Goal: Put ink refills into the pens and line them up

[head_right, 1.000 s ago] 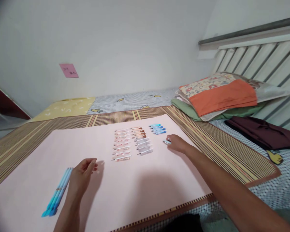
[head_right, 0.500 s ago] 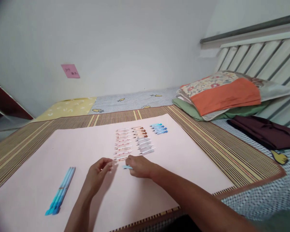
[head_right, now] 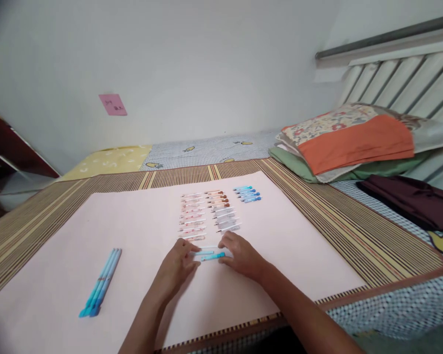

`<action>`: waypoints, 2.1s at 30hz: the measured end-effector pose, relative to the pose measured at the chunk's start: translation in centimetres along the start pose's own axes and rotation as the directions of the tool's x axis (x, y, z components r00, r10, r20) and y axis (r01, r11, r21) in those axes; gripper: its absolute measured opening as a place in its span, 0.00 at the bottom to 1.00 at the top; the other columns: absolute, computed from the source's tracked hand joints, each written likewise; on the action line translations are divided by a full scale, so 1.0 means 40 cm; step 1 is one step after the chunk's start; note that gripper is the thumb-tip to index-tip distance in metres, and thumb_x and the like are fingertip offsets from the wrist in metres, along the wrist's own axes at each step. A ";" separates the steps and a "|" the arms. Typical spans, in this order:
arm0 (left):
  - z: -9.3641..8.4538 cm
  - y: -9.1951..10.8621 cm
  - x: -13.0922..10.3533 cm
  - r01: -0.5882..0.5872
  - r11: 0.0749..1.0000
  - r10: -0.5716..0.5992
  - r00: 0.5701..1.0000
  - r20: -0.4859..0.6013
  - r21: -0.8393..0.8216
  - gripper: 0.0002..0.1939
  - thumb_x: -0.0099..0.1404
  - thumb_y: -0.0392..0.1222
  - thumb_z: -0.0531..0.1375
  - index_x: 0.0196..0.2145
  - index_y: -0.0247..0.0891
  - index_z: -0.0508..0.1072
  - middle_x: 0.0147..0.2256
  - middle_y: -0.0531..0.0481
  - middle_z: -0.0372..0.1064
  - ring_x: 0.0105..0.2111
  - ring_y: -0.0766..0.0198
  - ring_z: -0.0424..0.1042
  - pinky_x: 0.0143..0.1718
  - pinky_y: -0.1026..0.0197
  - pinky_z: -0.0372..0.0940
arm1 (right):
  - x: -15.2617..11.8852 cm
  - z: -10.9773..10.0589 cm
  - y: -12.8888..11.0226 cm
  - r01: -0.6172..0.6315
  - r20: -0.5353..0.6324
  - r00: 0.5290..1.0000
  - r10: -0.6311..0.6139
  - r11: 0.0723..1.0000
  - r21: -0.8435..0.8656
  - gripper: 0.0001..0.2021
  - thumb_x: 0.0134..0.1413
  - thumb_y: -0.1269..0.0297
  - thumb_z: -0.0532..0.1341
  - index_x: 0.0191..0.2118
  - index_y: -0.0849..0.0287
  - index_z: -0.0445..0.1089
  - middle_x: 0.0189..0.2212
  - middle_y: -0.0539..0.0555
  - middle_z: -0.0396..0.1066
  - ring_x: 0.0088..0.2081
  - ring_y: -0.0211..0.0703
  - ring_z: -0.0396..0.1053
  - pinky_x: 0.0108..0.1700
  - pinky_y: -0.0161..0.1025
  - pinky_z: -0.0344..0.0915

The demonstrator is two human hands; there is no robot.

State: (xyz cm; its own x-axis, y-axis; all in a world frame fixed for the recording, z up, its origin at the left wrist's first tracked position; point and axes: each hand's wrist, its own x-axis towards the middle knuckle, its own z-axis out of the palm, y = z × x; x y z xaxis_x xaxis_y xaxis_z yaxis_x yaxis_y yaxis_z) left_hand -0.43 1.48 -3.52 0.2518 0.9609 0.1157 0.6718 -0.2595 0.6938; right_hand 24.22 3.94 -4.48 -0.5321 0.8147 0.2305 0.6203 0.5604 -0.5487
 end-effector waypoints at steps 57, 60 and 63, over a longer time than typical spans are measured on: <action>-0.057 -0.022 0.005 0.089 0.771 -0.177 0.981 -0.079 -0.631 0.09 0.61 0.45 0.65 0.34 0.39 0.70 0.25 0.55 0.65 0.26 0.67 0.62 0.29 0.65 0.56 | 0.087 -0.036 -0.089 -0.400 0.073 0.909 0.410 0.908 -0.129 0.05 0.52 0.75 0.57 0.31 0.60 0.69 0.35 0.53 0.71 0.36 0.40 0.66 0.36 0.35 0.54; -0.061 0.000 0.003 0.054 0.776 -0.144 0.985 -0.094 -0.629 0.08 0.61 0.43 0.64 0.36 0.39 0.72 0.36 0.49 0.73 0.31 0.64 0.66 0.33 0.64 0.60 | 0.110 -0.010 -0.092 -0.364 0.090 0.918 0.385 0.912 -0.187 0.06 0.49 0.77 0.59 0.31 0.61 0.71 0.36 0.55 0.71 0.36 0.41 0.67 0.37 0.35 0.54; -0.066 0.016 0.001 0.055 0.806 -0.146 0.984 -0.107 -0.589 0.08 0.61 0.45 0.64 0.37 0.39 0.73 0.41 0.47 0.75 0.32 0.64 0.67 0.34 0.63 0.62 | 0.123 0.004 -0.089 -0.346 0.096 0.923 0.373 0.913 -0.215 0.08 0.49 0.79 0.57 0.28 0.61 0.71 0.35 0.56 0.72 0.36 0.42 0.68 0.38 0.37 0.53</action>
State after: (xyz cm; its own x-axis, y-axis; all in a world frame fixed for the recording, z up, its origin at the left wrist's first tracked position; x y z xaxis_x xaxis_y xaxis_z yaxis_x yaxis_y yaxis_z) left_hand -1.84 1.60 -1.18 0.0751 0.9932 0.0887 0.1449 -0.0989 0.9845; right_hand 19.31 5.92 -1.51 -0.3151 0.9466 -0.0688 0.8747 0.2615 -0.4081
